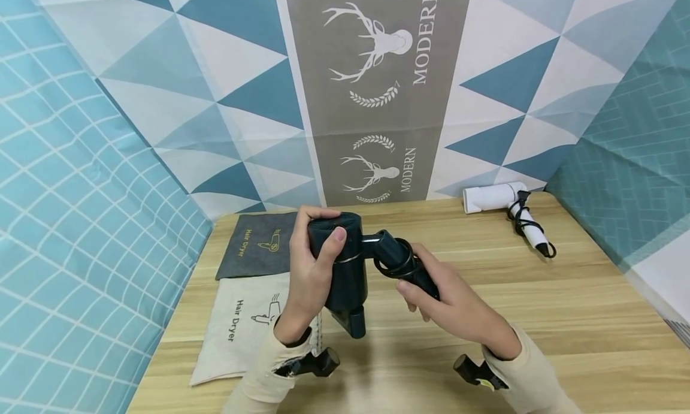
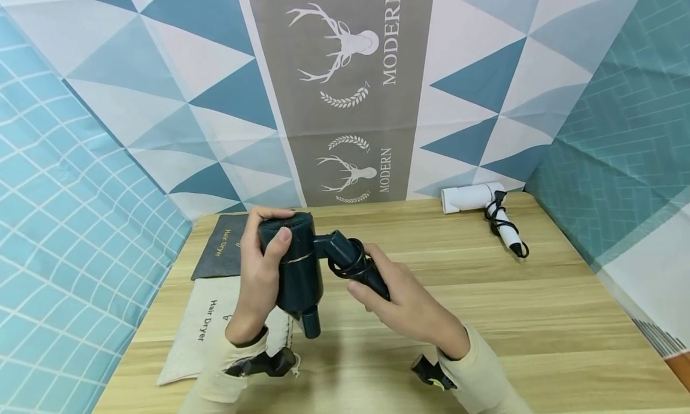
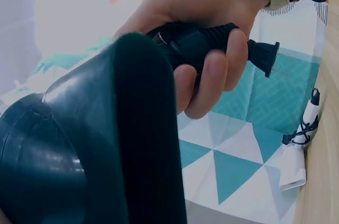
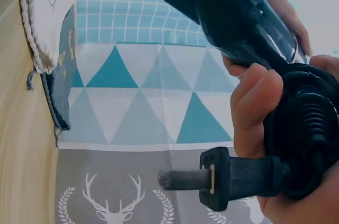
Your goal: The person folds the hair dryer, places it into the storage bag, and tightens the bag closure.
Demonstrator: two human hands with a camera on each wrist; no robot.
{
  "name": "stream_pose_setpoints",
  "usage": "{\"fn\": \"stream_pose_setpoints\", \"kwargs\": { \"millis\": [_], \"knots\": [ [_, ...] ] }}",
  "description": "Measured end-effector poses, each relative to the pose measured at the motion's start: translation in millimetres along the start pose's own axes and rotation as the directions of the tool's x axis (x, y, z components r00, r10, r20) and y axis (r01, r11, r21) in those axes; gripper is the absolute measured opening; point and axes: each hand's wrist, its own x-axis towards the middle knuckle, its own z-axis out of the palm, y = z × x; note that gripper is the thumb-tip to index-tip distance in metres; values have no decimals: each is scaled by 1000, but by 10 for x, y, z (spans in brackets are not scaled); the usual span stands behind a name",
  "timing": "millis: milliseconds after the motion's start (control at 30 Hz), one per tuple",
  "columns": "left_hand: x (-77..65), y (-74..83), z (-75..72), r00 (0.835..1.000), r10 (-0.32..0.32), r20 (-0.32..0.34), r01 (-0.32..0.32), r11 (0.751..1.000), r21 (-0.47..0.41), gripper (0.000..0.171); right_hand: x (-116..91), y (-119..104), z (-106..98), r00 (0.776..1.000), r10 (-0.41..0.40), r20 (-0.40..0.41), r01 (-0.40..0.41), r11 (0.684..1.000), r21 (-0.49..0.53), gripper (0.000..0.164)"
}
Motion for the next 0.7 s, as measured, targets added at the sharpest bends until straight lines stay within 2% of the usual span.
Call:
{"fn": "stream_pose_setpoints", "kwargs": {
  "millis": [100, 267, 467, 700],
  "knots": [
    [-2, 9, 9, 1000, 6, -10, -6, 1000, -19, 43, -3, -22, 8, 1000, -2, -15, 2, 1000, 10, 37],
    [-18, 17, 38, 999, 23, -24, -24, 999, -47, 43, -21, -56, 4, 999, -6, -50, 4, 999, -50, 38],
    [-50, 42, 46, 997, 48, -53, -51, 997, -57, 43, -24, -80, 47, 993, -55, -101, 46, 994, -96, 40],
    [-57, 85, 29, 996, 55, -67, -60, 996, -70, 44, -31, -119, 147, 980, -93, -174, 77, 992, -99, 41]
  ]
}}
